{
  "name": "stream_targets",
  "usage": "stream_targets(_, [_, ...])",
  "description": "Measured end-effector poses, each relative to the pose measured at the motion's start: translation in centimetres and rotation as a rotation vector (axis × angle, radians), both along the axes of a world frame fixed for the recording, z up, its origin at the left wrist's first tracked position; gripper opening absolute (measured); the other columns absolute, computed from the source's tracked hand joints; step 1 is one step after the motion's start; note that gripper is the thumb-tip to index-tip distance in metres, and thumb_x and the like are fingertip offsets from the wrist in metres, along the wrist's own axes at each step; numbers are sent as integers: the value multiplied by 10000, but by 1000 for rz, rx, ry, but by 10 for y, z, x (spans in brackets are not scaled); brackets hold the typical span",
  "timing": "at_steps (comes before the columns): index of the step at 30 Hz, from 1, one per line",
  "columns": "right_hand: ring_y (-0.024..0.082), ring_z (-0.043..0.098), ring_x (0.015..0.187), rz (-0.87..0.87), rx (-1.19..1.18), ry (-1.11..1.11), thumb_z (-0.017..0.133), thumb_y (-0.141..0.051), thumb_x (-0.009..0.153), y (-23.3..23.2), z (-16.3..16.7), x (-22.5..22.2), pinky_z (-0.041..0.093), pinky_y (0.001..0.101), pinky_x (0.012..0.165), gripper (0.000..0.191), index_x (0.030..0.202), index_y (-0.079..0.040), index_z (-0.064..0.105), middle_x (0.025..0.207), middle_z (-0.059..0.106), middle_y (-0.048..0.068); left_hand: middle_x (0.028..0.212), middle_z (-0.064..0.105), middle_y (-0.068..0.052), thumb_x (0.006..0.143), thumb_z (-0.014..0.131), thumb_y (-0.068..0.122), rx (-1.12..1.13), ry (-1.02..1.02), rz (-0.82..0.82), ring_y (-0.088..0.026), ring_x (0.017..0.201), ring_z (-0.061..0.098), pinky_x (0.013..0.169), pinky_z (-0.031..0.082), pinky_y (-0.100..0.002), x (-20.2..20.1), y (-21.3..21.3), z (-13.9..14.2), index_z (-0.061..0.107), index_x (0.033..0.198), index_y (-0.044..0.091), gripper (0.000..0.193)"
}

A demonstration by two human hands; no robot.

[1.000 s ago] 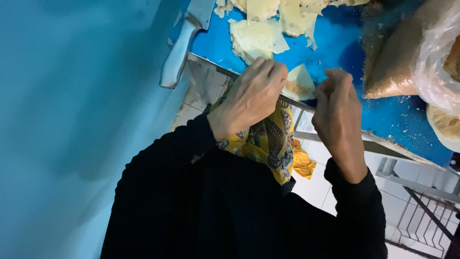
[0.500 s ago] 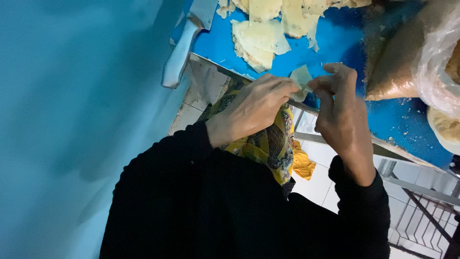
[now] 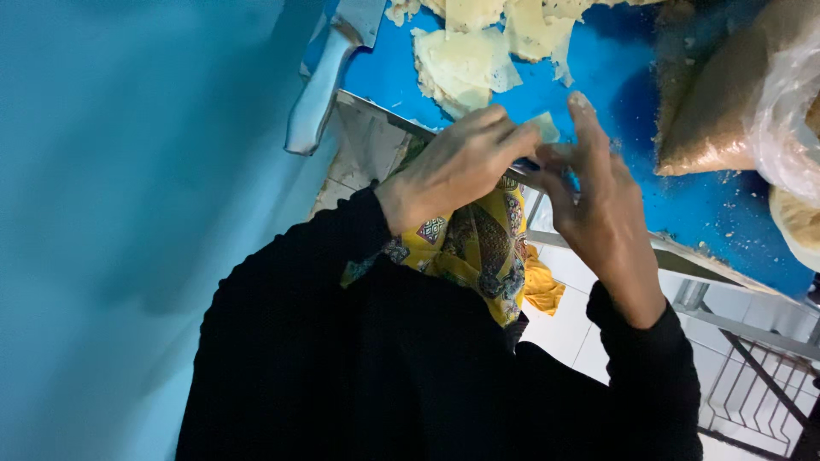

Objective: The person tears flat dough sheets into smaller pieces by hand at a blue work table, placing the torn pieces back on the table among a pile of similar pieces. They repeatedly pick up a sheet, pull it apart into smaller fragments, and set the pieces down, working through the pile one piece at a time.

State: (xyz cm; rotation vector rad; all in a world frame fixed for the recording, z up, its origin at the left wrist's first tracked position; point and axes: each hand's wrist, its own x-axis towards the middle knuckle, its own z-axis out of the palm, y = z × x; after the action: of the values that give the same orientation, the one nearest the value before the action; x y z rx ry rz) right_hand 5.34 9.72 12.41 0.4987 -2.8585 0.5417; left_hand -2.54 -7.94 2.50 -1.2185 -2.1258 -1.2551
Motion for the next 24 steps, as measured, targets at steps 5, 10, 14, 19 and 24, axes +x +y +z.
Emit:
stream_targets(5, [302,776,1052,9,-193,-158,730,71,958,8,1,-28,626,392,889,824,1636,-104,296,1105,740,164,980,685,-57,909,670,42,-124,-11,59,-215,973,608,864,540,-346,-8,12,11,686,1041,52,133])
stream_targets(10, [322,773,1068,29,-117,-14,683,125,987,9,-6,-22,610,397,881,749,1608,-95,327,1128,751,177,1002,637,-104,938,663,65,-196,214,127,-228,994,566,868,539,-313,4,7,9,671,1121,-24,204])
stream_targets(14, [335,755,1022,7,10,63,699,111,980,4,-15,-6,599,400,825,749,1596,-56,306,1130,739,191,1026,632,-95,930,671,74,-254,294,123,-226,1045,565,908,542,-321,1,6,0,666,1066,7,151])
stream_targets(19, [320,749,993,25,0,20,712,109,977,8,-4,-26,596,386,810,759,1600,-36,302,1093,746,181,884,695,-84,893,678,65,-234,12,21,-214,839,664,764,584,-348,-32,21,6,709,969,41,86])
stream_targets(24, [304,766,1002,91,-261,-202,691,118,947,20,4,-44,612,382,893,785,1612,-66,316,1056,724,176,671,693,-122,903,726,80,-209,-117,-67,-265,622,718,613,589,-381,-53,16,18,728,797,73,106])
